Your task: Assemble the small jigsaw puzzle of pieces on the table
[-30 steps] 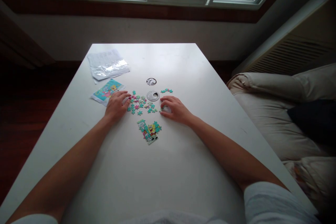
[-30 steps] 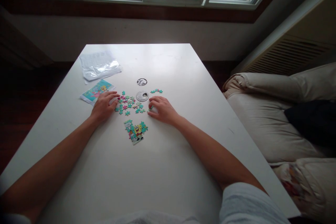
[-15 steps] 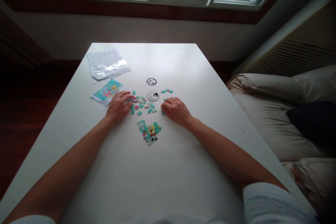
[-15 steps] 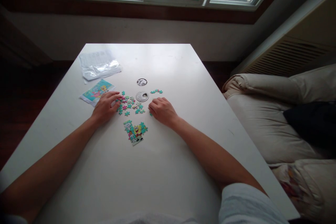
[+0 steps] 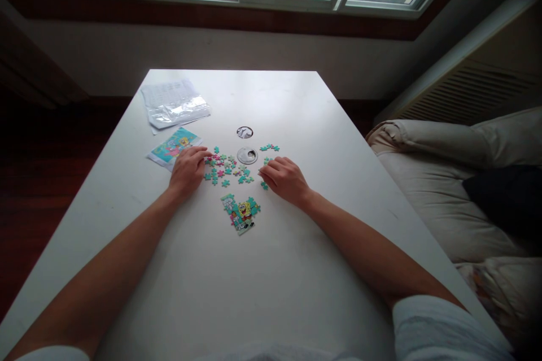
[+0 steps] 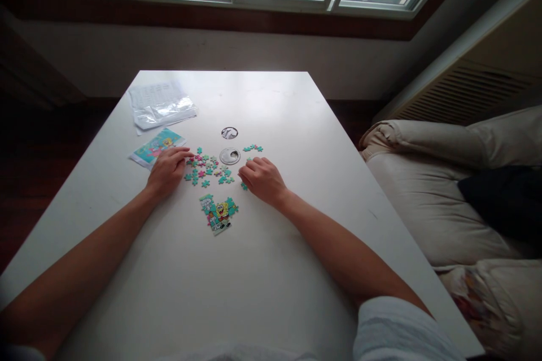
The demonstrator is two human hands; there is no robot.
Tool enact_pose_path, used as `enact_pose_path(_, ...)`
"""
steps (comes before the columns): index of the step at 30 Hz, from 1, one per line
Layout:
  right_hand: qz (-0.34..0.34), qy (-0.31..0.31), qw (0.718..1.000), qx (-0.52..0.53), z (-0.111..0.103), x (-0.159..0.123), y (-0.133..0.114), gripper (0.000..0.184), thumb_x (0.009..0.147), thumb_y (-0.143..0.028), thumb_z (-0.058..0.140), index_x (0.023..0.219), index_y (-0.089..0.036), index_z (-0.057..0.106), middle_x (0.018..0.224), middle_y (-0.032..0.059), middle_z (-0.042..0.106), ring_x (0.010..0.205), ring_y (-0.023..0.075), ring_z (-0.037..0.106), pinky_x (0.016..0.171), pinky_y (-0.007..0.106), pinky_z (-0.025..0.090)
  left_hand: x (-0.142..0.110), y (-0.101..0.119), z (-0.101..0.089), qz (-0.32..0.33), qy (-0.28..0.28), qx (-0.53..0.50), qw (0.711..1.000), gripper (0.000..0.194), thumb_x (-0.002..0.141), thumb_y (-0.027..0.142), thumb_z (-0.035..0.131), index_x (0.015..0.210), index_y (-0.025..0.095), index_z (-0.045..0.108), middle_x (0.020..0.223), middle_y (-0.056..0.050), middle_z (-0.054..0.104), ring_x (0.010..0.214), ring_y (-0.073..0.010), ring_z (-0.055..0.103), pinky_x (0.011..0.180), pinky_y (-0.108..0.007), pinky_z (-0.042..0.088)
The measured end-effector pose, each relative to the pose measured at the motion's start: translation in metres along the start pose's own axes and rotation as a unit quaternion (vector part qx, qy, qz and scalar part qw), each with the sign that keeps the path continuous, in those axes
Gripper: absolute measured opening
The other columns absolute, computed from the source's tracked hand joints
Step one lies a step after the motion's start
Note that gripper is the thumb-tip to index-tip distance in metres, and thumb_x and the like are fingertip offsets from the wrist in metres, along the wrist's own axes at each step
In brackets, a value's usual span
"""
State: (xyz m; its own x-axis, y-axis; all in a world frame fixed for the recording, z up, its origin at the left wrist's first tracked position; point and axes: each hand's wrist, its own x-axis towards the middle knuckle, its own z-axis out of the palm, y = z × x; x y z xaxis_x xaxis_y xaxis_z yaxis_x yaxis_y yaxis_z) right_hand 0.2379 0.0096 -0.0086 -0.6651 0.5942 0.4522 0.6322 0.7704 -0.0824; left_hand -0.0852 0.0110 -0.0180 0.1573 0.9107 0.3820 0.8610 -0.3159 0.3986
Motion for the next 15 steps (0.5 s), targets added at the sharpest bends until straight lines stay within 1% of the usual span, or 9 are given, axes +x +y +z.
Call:
enact_pose_path(4,-0.021,-0.004,1.000,0.003,0.0010,-0.0011,-0.0002,0.027,0.105,-0.028,0.046,0.091,-0.019,0.067,0.079,0.0054,0.066,0.076,0.0187,0.050,0.076,0.033,0.033,0.0015,-0.0095,0.0007,-0.027,0.027,0.007,0.999,0.034,0.093,0.014,0.042,0.104,0.022,0.074,0.124,-0.005,0.069,0.122,-0.0251,0.057,0.116,-0.047,0.036)
enact_pose_path(10,-0.063,-0.014,0.998,-0.010,0.0019,-0.0011,-0.0004,0.023,0.104,-0.025,0.047,0.091,-0.020,0.066,0.082,0.0046,0.067,0.079,0.0181,0.051,0.075,0.033,0.032,0.0013,-0.0116,0.0006,-0.034,0.012,0.022,0.999,0.026,0.092,0.023,0.050,0.101,0.023,0.074,0.122,-0.006,0.070,0.121,-0.0274,0.057,0.117,-0.049,0.032)
enact_pose_path(15,-0.046,-0.010,0.999,-0.015,0.0038,-0.0018,-0.0016,0.024,0.104,-0.023,0.047,0.089,-0.020,0.066,0.076,0.0033,0.065,0.074,0.0173,0.051,0.072,0.032,0.032,0.0006,-0.0098,-0.0002,-0.023,0.006,0.019,1.000,0.025,0.092,0.027,0.051,0.101,0.024,0.074,0.124,-0.005,0.069,0.123,-0.0266,0.056,0.120,-0.048,0.029)
